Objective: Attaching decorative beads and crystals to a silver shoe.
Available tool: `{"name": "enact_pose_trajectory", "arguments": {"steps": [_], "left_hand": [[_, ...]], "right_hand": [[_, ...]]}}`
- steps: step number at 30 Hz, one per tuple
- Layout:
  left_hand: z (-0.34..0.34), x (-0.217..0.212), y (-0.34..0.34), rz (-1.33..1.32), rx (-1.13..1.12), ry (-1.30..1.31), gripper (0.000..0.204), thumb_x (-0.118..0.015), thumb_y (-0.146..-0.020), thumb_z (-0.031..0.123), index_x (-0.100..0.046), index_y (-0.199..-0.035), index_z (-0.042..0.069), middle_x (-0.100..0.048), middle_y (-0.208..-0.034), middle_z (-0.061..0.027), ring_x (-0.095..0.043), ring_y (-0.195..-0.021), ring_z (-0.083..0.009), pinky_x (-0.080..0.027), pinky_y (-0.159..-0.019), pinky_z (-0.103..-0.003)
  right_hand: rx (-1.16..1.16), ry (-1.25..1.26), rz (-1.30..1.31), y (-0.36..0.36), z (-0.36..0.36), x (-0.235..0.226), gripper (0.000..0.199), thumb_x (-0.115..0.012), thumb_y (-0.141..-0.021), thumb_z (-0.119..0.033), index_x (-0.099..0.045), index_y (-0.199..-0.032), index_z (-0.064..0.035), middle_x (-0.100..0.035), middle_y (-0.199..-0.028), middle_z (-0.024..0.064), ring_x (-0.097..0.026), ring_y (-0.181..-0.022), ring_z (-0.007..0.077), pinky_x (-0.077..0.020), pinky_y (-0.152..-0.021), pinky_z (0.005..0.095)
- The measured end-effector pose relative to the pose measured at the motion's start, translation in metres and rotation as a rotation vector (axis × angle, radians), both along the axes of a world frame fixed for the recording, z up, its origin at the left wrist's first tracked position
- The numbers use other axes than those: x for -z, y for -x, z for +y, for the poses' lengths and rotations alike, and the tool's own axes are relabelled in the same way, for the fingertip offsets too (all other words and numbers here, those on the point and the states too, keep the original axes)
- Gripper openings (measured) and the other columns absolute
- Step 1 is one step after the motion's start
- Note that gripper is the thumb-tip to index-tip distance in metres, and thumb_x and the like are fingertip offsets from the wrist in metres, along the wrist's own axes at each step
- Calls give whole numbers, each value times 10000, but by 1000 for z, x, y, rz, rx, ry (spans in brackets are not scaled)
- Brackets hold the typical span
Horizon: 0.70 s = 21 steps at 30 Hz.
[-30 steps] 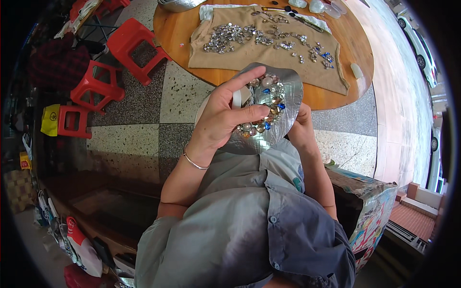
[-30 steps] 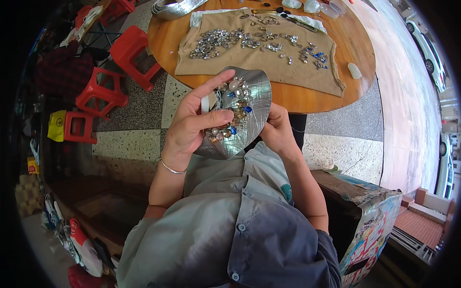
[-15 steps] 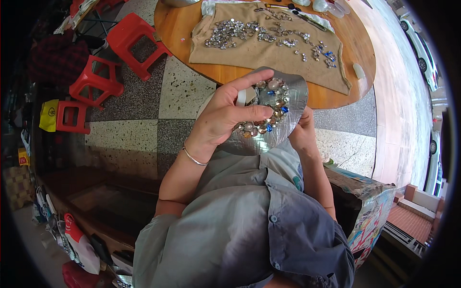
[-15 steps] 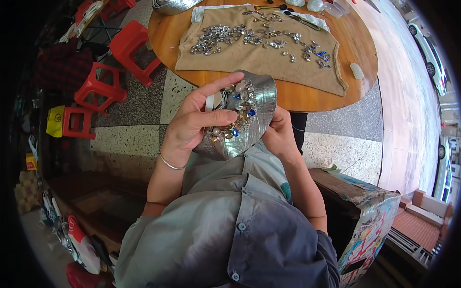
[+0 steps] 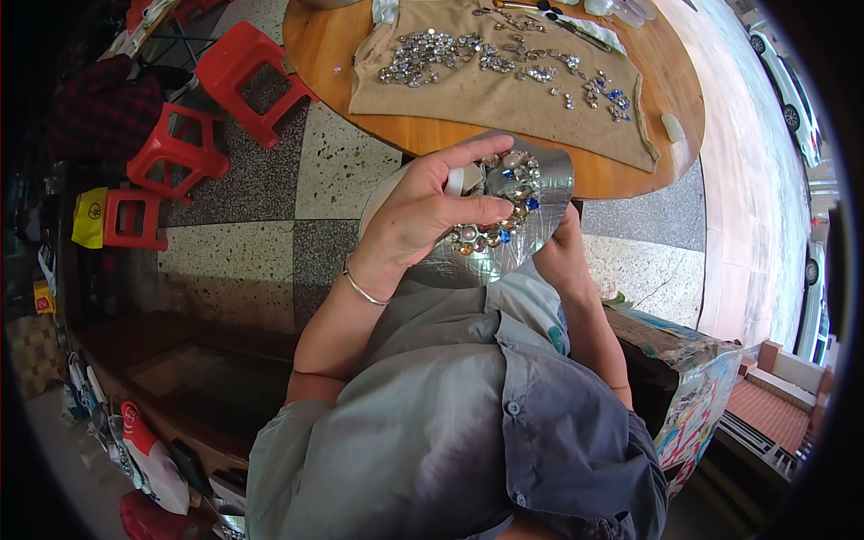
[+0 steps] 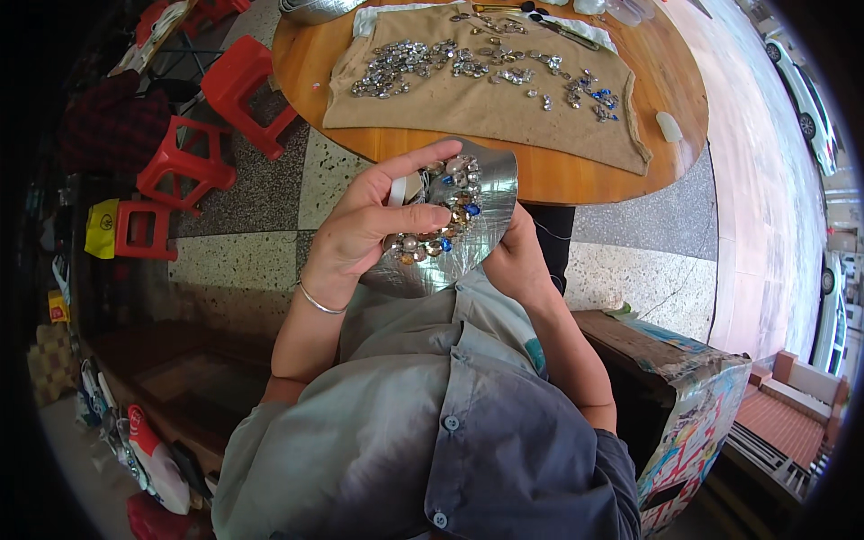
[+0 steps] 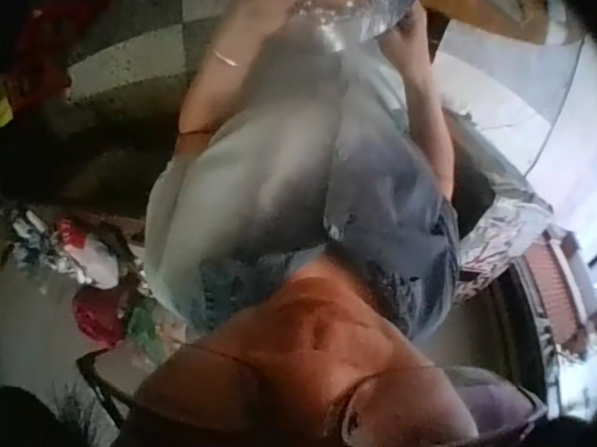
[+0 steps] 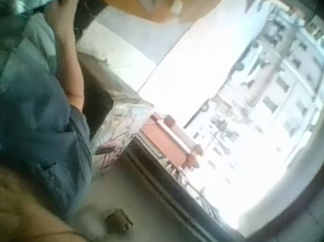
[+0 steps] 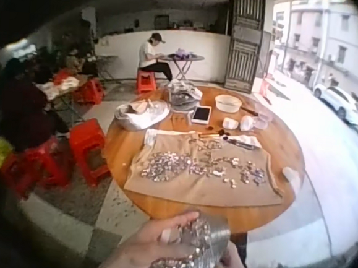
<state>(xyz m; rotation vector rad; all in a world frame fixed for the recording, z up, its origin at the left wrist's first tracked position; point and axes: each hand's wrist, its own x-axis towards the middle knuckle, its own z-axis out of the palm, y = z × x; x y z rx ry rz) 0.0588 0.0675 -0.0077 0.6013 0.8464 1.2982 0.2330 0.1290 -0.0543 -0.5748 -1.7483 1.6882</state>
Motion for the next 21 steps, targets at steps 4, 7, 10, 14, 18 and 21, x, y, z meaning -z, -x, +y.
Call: {"name": "enact_pose_trajectory", "arguments": {"steps": [4, 7, 10, 14, 18, 21], "left_hand": [[1, 5, 0, 48, -31, -7, 619, -651, -698, -84, -424, -1270, -21, -576, -1084, -87, -588, -897, -118, -484, -789, -231], [0, 16, -1, 220, -140, -76, 626, -662, -695, -70, -430, -1273, -9, -581, -1079, -74, -574, -896, -98, -471, -793, -221], [1, 23, -5, 498, -302, -198, 625, -688, -693, -39, -447, -1269, 7, -596, -1057, -58, -560, -871, -68, -457, -767, -199], [-4, 9, -15, 603, -321, -199, 638, -695, -680, -31, -453, -1269, 16, -600, -1057, -50, -541, -888, -63, -432, -805, -205], [-6, -2, -13, 870, -277, -167, 622, -689, -701, -50, -460, -1273, 39, -570, -1100, -38, -532, -929, -63, -435, -808, -205], [-6, -1, -5, 974, -442, -428, 601, -687, -703, -47, -481, -1259, 55, -578, -1092, -46, -544, -900, -68, -452, -773, -199]], "right_hand": [[42, -103, -39, 5, 2, 2, 265, -513, -785, 84, -560, -1031, 0, -588, -1037, 78, -532, -983, 122, -424, -825, 259], [161, -36, 63, 11, 8, -2, 279, -527, -771, 73, -563, -1036, -8, -564, -1036, 85, -518, -991, 148, -414, -821, 273], [371, -422, -260, -1, 34, -28, 248, -554, -808, 29, -575, -1049, -26, -516, -1106, 88, -489, -970, 128, -425, -802, 274], [50, -950, -311, 7, 32, -39, 254, -546, -828, 5, -556, -1077, -37, -537, -984, 76, -493, -889, 147, -429, -763, 274], [68, -1213, -237, 16, 37, -43, 144, -524, -858, -84, -554, -995, -50, -534, -904, 68, -516, -765, 148, -432, -640, 285], [78, -375, 156, 13, 23, -56, 152, -491, -893, -144, -531, -1012, -57, -538, -916, 63, -508, -678, 113, -421, -564, 246]]}}
